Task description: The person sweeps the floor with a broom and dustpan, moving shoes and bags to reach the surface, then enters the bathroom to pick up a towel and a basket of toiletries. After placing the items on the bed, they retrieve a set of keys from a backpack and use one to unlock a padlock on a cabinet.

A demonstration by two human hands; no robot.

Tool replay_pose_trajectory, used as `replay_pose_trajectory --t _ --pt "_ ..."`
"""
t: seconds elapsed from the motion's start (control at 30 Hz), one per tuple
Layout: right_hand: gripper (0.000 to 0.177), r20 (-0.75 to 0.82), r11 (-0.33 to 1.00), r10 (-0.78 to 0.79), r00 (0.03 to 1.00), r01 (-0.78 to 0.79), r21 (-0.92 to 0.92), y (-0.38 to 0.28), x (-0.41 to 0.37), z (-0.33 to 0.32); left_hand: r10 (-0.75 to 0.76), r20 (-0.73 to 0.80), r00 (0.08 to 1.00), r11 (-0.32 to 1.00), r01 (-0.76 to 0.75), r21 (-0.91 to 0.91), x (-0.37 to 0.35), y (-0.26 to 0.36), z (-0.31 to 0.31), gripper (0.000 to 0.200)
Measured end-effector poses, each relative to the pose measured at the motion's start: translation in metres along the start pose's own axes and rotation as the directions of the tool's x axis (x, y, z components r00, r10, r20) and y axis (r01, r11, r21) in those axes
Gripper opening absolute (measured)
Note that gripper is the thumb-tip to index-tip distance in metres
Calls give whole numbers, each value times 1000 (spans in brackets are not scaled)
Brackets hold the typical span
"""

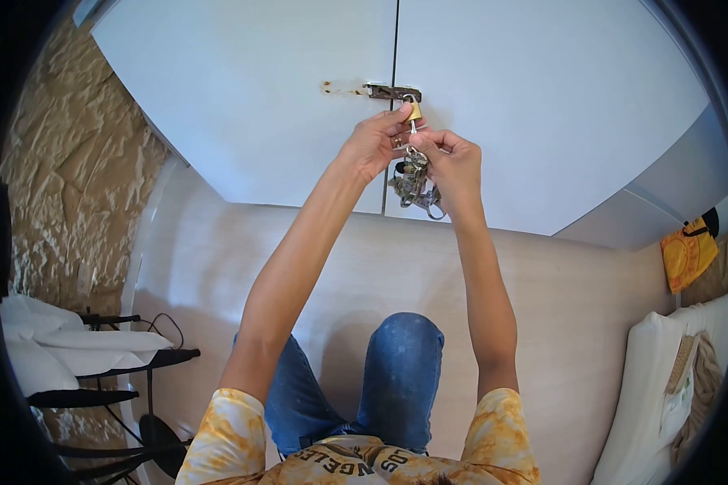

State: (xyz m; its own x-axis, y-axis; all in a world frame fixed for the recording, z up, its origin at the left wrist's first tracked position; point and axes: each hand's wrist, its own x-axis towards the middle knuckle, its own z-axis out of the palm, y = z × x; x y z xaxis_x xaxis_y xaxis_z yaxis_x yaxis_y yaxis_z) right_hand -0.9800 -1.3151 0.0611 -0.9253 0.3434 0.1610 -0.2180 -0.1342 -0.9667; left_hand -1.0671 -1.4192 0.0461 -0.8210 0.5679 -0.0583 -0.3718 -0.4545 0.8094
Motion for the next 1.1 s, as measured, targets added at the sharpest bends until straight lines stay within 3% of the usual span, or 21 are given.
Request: replay_pose_trajectory --t 0.2,0.4,0.5,0.63,0.73,0.77,0.83,0.93,0.97,1.0,1.07,1.1 --pt "18 33 999 17 999 -16 -36 2 6 -10 -44 9 999 997 44 -58 3 -1 -1 25" --pt "19 9 998 14 1000 -13 -55 -6 2 0 -34 25 999 998 35 -48 0 -1 -2 26" --pt "19 70 994 84 994 -79 -77 -7 12 -9 -2 6 1000 1000 2 21 -1 -1 -2 28" --pt "16 96 958 65 993 -35 -284 -10 32 -8 0 -30 1000 991 3 131 2 0 -7 31" --pt "15 156 987 142 978 -128 -96 2 37 -14 -1 22 1000 997 -1 80 4 -2 -7 31" --pt "14 284 953 235 930 -278 119 16 43 -23 -1 44 999 998 -1 57 3 -3 -7 30" --pt "14 571 677 296 766 -590 441 50 54 -42 2 80 997 1000 -3 10 0 -5 -8 29" --pt "11 454 517 237 859 -507 689 58 35 -12 1 52 999 1000 -2 21 -2 -6 -12 30" --pt "11 518 421 204 831 -552 720 76 36 -16 87 -10 996 995 -86 42 1 -9 -14 28" --pt "10 438 501 311 844 -537 679 85 39 -15 237 -71 969 945 -213 248 -3 -7 -13 24" --pt "14 520 632 246 818 -542 554 98 45 -10 537 -90 839 680 -368 634 -16 -7 -9 18" --pt "17 368 775 230 901 -399 491 99 41 -5 633 -89 769 576 -391 717 -25 -3 -1 11"
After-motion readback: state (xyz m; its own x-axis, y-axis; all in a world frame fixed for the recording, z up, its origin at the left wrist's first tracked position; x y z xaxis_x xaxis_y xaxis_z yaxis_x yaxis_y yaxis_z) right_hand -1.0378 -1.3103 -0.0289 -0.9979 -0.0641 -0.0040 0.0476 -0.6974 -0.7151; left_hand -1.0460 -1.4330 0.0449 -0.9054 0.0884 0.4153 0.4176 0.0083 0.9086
